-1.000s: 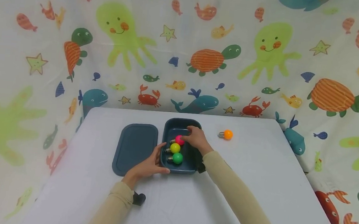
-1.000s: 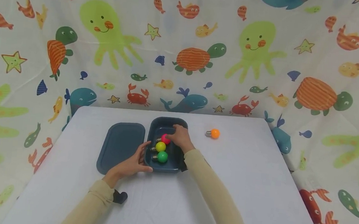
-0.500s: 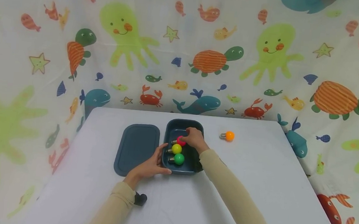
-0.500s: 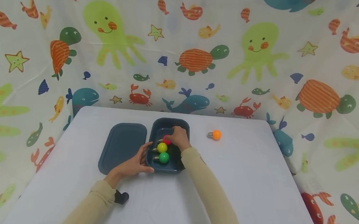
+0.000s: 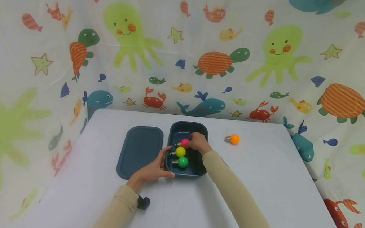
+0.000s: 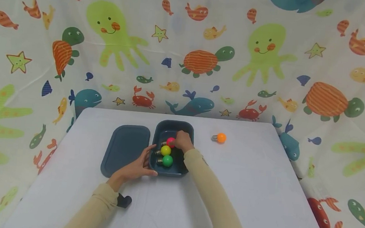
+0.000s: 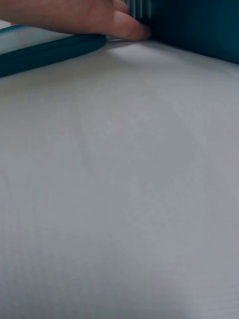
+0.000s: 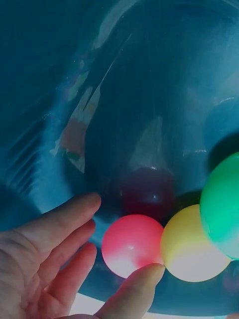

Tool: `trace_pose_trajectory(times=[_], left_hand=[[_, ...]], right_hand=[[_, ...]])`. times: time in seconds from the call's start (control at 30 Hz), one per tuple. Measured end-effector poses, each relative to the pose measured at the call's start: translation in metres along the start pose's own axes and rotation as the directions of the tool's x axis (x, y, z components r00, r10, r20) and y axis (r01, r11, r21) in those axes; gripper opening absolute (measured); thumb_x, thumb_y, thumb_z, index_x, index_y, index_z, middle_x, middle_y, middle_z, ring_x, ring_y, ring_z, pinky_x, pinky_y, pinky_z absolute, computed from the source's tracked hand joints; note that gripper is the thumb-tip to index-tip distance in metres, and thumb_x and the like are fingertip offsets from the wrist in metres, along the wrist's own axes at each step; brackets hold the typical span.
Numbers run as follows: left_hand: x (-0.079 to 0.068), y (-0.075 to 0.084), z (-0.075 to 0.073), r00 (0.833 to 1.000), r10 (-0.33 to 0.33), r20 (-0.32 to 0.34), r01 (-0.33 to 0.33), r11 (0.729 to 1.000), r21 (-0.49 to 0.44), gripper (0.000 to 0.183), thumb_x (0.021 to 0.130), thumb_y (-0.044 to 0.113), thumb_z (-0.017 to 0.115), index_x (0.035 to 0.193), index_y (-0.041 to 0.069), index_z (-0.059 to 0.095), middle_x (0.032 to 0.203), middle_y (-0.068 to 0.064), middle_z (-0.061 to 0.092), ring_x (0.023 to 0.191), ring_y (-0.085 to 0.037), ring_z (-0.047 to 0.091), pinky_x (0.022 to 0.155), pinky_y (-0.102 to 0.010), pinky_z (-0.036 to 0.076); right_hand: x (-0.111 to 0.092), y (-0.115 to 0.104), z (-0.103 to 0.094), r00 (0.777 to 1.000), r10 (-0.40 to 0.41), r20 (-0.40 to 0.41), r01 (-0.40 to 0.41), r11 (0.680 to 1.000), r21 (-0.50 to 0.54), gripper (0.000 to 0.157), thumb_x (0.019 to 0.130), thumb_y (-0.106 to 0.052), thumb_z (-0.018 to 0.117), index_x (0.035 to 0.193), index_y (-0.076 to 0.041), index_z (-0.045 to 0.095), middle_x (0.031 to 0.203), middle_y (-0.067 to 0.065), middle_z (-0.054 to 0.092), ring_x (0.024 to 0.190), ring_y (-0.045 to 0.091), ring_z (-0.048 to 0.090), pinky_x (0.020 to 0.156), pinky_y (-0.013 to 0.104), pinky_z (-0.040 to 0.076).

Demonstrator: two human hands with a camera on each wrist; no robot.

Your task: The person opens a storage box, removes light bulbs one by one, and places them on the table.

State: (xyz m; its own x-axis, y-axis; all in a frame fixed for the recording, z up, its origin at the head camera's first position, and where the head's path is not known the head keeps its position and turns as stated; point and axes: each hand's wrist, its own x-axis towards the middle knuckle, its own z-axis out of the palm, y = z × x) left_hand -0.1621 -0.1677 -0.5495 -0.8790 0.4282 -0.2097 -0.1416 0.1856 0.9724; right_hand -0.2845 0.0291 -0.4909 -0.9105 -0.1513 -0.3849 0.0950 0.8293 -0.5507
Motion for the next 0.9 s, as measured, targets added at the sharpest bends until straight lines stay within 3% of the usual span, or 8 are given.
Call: trace_pose_trajectory(times=[0.6,0.9], left_hand=[[0.0005,-0.0011,0.0002,1.0,0.004,0.012,-0.004,1.0,-0.005,0.106,0.082,0.019,0.08,0.153,0.04,0.004,0.164,-0.004,0.006,0.147,-0.025,0.02,0.116,-0.042,0.022],[0.0002,-0.0002,0.0003,1.0,0.007,0.008,-0.006,1.0,-0.008,0.108,0.082,0.017,0.08,0.155,0.034,0.002,0.164,-0.005,0.008,0.146,-0.026,0.023,0.116,-0.042,0.024]], right_hand=[[-0.0078,0.0018,0.0014,0.996,-0.085,0.022,0.085,0.996,-0.009,0.054,0.083,-0.018,0.079,0.129,0.002,0.059,0.127,0.018,0.061,0.109,0.031,0.057,0.102,0.044,0.046],[-0.0102,-0.0035,0.0032,0.992,-0.122,0.028,0.124,0.984,-0.125,0.053,0.082,-0.012,0.078,0.129,0.002,0.059,0.128,0.018,0.06,0.111,0.03,0.056,0.102,0.041,0.046]])
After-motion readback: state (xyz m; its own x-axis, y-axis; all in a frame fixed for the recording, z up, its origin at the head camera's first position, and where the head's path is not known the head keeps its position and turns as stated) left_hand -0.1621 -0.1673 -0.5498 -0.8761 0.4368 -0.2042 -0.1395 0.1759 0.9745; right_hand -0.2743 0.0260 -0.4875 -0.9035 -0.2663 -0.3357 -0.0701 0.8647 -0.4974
